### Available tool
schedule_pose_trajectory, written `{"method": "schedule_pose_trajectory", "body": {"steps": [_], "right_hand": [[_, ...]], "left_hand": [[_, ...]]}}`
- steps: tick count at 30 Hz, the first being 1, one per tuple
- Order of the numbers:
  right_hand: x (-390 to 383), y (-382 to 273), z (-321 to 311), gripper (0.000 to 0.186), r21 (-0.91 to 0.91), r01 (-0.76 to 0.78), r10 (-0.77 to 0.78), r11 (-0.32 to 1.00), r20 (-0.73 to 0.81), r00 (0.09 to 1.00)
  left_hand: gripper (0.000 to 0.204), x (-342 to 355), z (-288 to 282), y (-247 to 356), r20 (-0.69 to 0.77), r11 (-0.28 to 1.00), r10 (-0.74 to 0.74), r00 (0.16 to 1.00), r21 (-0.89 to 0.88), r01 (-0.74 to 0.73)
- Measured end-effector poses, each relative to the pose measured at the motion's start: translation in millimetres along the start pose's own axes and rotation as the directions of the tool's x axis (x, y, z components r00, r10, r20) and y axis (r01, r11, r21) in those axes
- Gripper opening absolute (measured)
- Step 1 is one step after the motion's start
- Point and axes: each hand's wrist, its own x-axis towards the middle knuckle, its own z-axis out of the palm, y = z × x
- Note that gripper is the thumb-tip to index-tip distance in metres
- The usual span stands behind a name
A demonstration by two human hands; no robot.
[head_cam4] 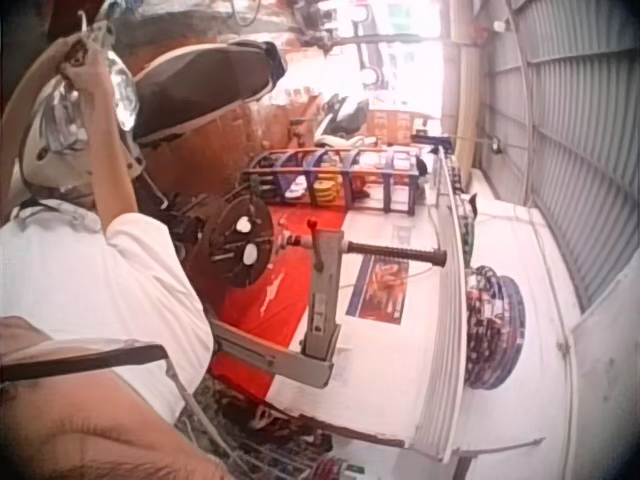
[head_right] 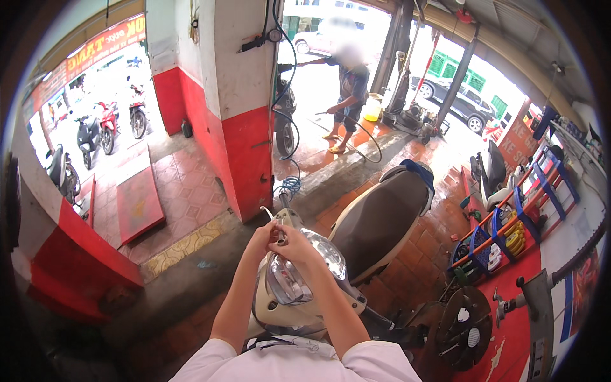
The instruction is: The person uses a wrench to tighten or adjust the side mirrors on the handlebars of a motorcycle, then moves the mirror by hand to set its position.
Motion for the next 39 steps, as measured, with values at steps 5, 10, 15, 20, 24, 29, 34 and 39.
{"method": "schedule_pose_trajectory", "body": {"steps": [5, 10, 15, 20, 24, 29, 34, 39], "right_hand": [[-3.2, -8.3, -10.3, 0.065, -0.075, 0.012, -0.002, 0.997, 0.131, 0.991], [-1.8, -14.6, 0.9, 0.074, -0.368, 0.124, -0.097, 0.922, 0.091, 0.991], [-10.1, -14.9, -12.8, 0.066, -0.203, -0.005, 0.044, 0.979, 0.192, 0.980], [-20.7, -21.7, -26.2, 0.060, -0.268, 0.030, 0.009, 0.963, 0.144, 0.990], [-17.7, -15.1, -38.4, 0.050, -0.116, -0.053, 0.072, 0.992, 0.158, 0.985], [-6.6, -12.3, -42.8, 0.045, -0.124, -0.022, 0.033, 0.992, 0.089, 0.995], [23.8, -1.3, -58.2, 0.044, -0.372, -0.044, 0.012, 0.927, -0.087, 0.996], [78.7, 23.4, -64.9, 0.061, -0.312, -0.182, 0.107, 0.932, -0.243, 0.964]], "left_hand": [[0.028, 12.9, -10.3, -16.5, 0.094, 0.989, -0.025, 0.995, -0.141, 0.038], [0.032, 34.5, -26.9, -19.2, 0.062, 1.000, 0.010, 0.998, -0.030, -0.008], [0.027, 24.4, -6.6, -15.2, -0.010, 0.995, 0.032, 0.999, 0.093, -0.031], [0.030, 21.5, -35.0, -4.8, -0.064, 0.934, 0.084, 0.994, 0.352, -0.056], [0.030, 22.0, -46.8, 5.3, 0.027, 0.848, 0.093, 0.995, 0.522, -0.093], [0.029, 31.5, -52.6, 8.7, 0.064, 0.793, 0.089, 0.994, 0.599, -0.110], [0.036, 40.2, -46.4, 9.3, 0.082, 0.355, 0.351, 0.933, 0.910, -0.213], [0.032, 11.7, -21.8, 32.0, 0.114, 0.073, 0.269, 0.956, 0.988, -0.138]]}}
